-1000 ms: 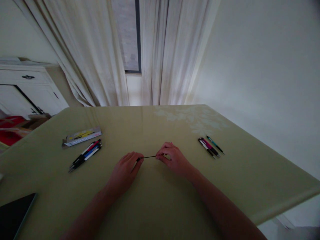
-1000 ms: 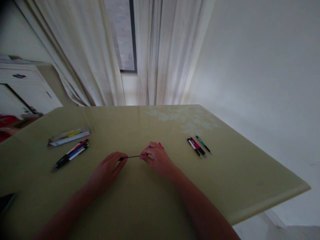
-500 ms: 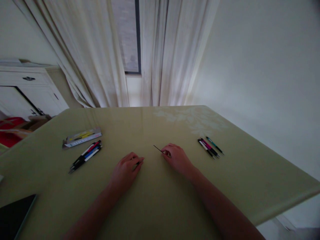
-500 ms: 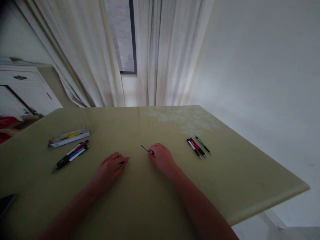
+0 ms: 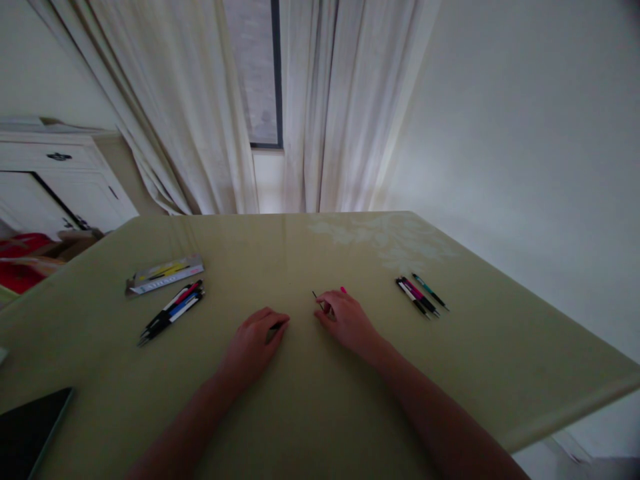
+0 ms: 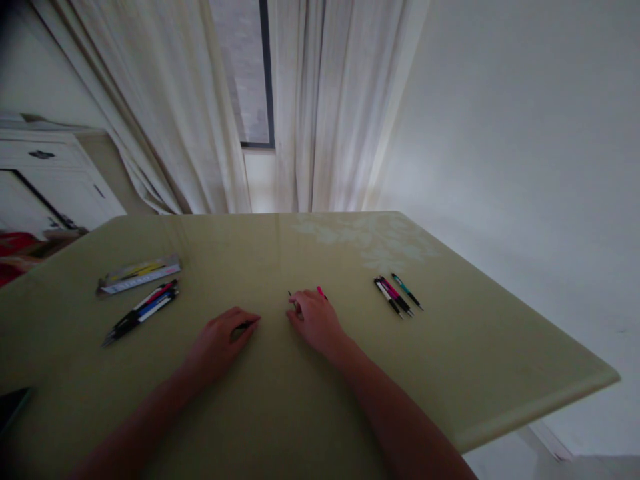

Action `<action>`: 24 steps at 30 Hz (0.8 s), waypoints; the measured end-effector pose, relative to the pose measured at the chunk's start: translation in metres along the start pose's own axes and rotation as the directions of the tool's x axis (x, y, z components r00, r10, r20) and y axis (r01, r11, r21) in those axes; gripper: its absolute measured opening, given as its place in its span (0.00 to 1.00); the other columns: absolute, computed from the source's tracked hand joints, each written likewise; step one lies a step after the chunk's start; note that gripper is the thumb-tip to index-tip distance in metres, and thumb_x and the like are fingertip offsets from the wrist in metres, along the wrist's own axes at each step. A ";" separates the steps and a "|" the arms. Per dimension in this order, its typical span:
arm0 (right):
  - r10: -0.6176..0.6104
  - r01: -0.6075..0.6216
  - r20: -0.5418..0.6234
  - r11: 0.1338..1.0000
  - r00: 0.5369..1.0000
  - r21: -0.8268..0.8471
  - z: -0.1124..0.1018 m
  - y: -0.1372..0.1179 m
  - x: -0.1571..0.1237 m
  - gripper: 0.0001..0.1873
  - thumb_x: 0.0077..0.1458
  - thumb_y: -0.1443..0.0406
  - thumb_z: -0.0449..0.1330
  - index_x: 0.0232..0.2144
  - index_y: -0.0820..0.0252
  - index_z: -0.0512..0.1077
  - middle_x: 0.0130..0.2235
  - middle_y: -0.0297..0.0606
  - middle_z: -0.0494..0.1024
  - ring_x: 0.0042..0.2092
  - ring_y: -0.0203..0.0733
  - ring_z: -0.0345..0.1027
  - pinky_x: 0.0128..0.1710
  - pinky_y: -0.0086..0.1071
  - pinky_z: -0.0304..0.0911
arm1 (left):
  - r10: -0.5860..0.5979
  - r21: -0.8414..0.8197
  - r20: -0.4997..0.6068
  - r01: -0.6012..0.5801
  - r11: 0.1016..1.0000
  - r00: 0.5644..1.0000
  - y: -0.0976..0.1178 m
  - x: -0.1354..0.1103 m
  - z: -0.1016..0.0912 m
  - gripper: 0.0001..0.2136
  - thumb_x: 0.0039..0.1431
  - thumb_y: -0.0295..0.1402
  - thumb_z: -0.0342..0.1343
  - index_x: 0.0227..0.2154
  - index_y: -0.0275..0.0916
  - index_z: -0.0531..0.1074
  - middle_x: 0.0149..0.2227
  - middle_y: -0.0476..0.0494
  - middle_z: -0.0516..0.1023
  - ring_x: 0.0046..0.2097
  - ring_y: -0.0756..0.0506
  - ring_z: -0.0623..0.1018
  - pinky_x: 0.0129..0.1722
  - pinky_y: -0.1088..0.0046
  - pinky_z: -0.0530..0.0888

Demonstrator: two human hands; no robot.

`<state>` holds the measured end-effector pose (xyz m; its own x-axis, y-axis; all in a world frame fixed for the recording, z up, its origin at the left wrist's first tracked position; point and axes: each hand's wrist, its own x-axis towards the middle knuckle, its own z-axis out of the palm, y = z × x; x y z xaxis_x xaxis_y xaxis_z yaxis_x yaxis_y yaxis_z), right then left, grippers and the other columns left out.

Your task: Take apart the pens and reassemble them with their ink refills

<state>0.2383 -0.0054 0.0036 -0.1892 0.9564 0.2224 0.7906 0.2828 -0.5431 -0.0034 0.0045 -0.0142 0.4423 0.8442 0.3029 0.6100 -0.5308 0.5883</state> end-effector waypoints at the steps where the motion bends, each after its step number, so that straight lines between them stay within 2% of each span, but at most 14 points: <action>1: -0.019 0.018 0.017 0.998 1.000 0.065 0.001 -0.004 -0.001 0.08 0.63 0.64 0.64 0.43 0.60 0.78 0.35 0.38 0.80 0.36 0.41 0.71 0.40 0.34 0.63 | 0.036 -0.012 0.000 -0.036 0.999 0.999 0.002 0.000 0.000 0.10 0.69 0.34 0.53 0.43 0.41 0.80 0.40 0.43 0.81 0.43 0.42 0.81 0.46 0.63 0.78; 5: -0.031 -0.027 0.160 0.936 0.987 0.351 0.008 -0.017 -0.004 0.13 0.69 0.60 0.58 0.35 0.59 0.79 0.31 0.34 0.79 0.32 0.36 0.69 0.33 0.29 0.59 | 0.236 -0.033 -0.037 -0.237 0.971 0.971 0.008 -0.003 -0.001 0.09 0.70 0.31 0.53 0.43 0.42 0.79 0.40 0.43 0.82 0.42 0.44 0.80 0.45 0.65 0.77; 8: -0.024 -0.103 0.230 0.845 0.973 0.525 0.014 -0.017 -0.004 0.15 0.68 0.58 0.58 0.32 0.60 0.78 0.30 0.34 0.78 0.32 0.36 0.69 0.33 0.28 0.60 | 0.361 -0.030 -0.066 -0.363 0.931 0.930 0.011 -0.005 -0.001 0.08 0.70 0.28 0.54 0.43 0.41 0.78 0.40 0.43 0.81 0.42 0.45 0.79 0.44 0.66 0.77; 11: -0.008 -0.141 0.235 0.781 0.972 0.609 0.017 -0.016 -0.003 0.14 0.65 0.58 0.61 0.32 0.61 0.78 0.29 0.34 0.77 0.30 0.35 0.67 0.31 0.28 0.59 | 0.399 -0.032 -0.084 -0.403 0.915 0.913 0.013 -0.007 0.000 0.07 0.70 0.27 0.54 0.44 0.41 0.77 0.40 0.43 0.81 0.42 0.45 0.79 0.44 0.67 0.76; 15: 0.020 -0.163 0.232 0.772 0.972 0.615 0.016 -0.021 -0.003 0.11 0.62 0.61 0.61 0.30 0.60 0.78 0.27 0.33 0.76 0.28 0.34 0.63 0.29 0.28 0.55 | 0.409 -0.014 -0.064 -0.411 0.912 0.910 0.014 -0.007 0.001 0.07 0.69 0.27 0.55 0.43 0.43 0.77 0.40 0.44 0.81 0.41 0.45 0.79 0.44 0.67 0.76; 17: 0.046 -0.167 0.218 0.798 0.975 0.579 0.011 -0.023 -0.003 0.10 0.60 0.62 0.61 0.30 0.61 0.78 0.27 0.32 0.76 0.28 0.34 0.63 0.28 0.28 0.54 | 0.414 -0.008 -0.062 -0.415 0.910 0.908 0.014 -0.008 0.001 0.06 0.70 0.28 0.55 0.44 0.42 0.76 0.41 0.44 0.80 0.42 0.45 0.79 0.44 0.67 0.76; 19: 0.100 -0.162 0.153 0.865 0.983 0.474 0.003 -0.021 -0.002 0.08 0.59 0.64 0.61 0.30 0.61 0.78 0.27 0.33 0.76 0.27 0.34 0.63 0.27 0.28 0.54 | 0.401 -0.002 -0.074 -0.402 0.916 0.913 0.014 -0.008 0.003 0.06 0.70 0.30 0.55 0.46 0.42 0.75 0.41 0.43 0.80 0.43 0.45 0.79 0.45 0.67 0.76; 22: 0.169 -0.162 -0.028 0.972 0.985 0.167 -0.011 -0.009 0.001 0.05 0.56 0.67 0.62 0.29 0.61 0.77 0.27 0.34 0.77 0.28 0.36 0.66 0.31 0.29 0.56 | 0.360 0.007 -0.074 -0.361 0.933 0.930 0.013 -0.008 0.004 0.06 0.71 0.32 0.55 0.48 0.42 0.73 0.42 0.43 0.80 0.44 0.44 0.79 0.47 0.66 0.76; 24: 0.190 -0.195 -0.100 0.980 0.977 -0.039 -0.016 0.002 0.003 0.04 0.55 0.69 0.62 0.28 0.61 0.76 0.29 0.36 0.79 0.30 0.38 0.68 0.34 0.31 0.56 | 0.340 0.010 -0.055 -0.340 0.941 0.939 0.013 -0.008 0.005 0.07 0.72 0.33 0.54 0.49 0.43 0.73 0.42 0.44 0.79 0.45 0.44 0.79 0.47 0.66 0.76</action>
<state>0.2487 -0.0031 0.0166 0.0236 0.9805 0.1950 0.8342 0.0882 -0.5443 0.0047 -0.0091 -0.0130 0.5861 0.6165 0.5258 0.4298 -0.7866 0.4433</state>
